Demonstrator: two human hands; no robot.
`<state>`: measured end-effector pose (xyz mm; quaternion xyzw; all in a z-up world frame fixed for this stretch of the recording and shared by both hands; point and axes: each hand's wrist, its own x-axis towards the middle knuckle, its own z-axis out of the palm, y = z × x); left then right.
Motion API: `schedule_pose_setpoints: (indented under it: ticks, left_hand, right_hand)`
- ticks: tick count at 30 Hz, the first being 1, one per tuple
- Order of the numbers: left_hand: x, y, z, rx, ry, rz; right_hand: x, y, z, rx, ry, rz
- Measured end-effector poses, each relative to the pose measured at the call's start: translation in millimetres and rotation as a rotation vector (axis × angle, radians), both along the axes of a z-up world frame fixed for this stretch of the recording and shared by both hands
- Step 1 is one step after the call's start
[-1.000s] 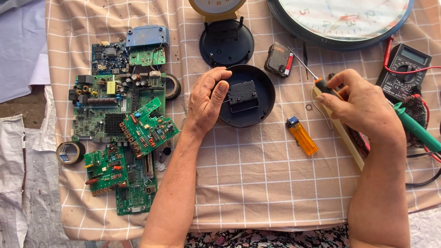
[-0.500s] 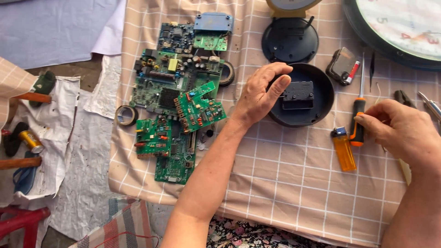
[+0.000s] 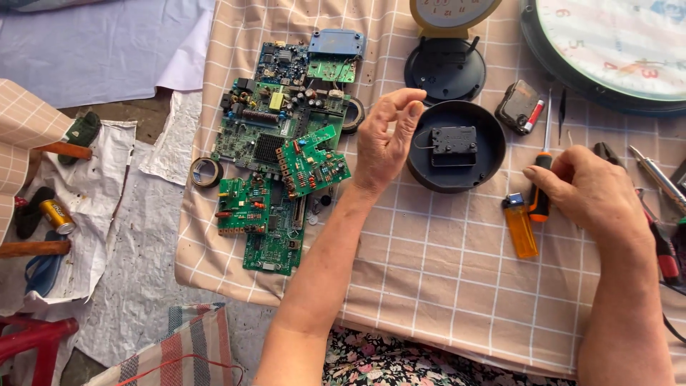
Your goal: The person uses a screwdriver to adjust components on a small green circuit board. They then use a soldering iron to apply heat to specific points on the board. Finally, they use the screwdriver to work on a small black component inside a circular black housing.
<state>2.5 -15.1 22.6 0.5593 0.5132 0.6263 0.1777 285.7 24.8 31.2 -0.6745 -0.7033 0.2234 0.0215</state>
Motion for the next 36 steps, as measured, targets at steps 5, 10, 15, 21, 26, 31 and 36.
schedule_pose_setpoints:
  ticks: [5, 10, 15, 21, 26, 31, 36]
  left_hand:
    - [-18.0, -25.1, 28.0, 0.041, 0.056, 0.013]
    - [-48.4, -85.5, 58.0, -0.052, 0.159, 0.085]
    - [-71.5, -150.1, 48.0, -0.207, 0.312, 0.342]
    - [-58.1, -194.1, 28.4, -0.397, 0.316, 0.433]
    - [-38.3, -195.7, 3.4, -0.395, 0.274, 0.334]
    - [-26.1, -182.0, -6.5, -0.302, 0.325, 0.305]
    - [-19.5, -174.9, -6.5, -0.584, 0.525, 0.385]
  right_hand:
    - [1.8, -0.8, -0.9, 0.011, 0.043, 0.020]
    - [3.5, -0.3, 4.2, 0.010, 0.073, 0.024]
    - [-0.8, -0.1, 16.3, -0.057, 0.111, -0.014]
    - [0.3, 6.0, 2.4, -0.051, 0.045, -0.008]
    - [3.6, 1.8, -19.5, 0.015, 0.019, -0.039]
    - [8.4, -6.2, -39.4, 0.005, 0.051, -0.156]
    - [-2.6, -32.1, -31.0, 0.373, 0.246, -0.040]
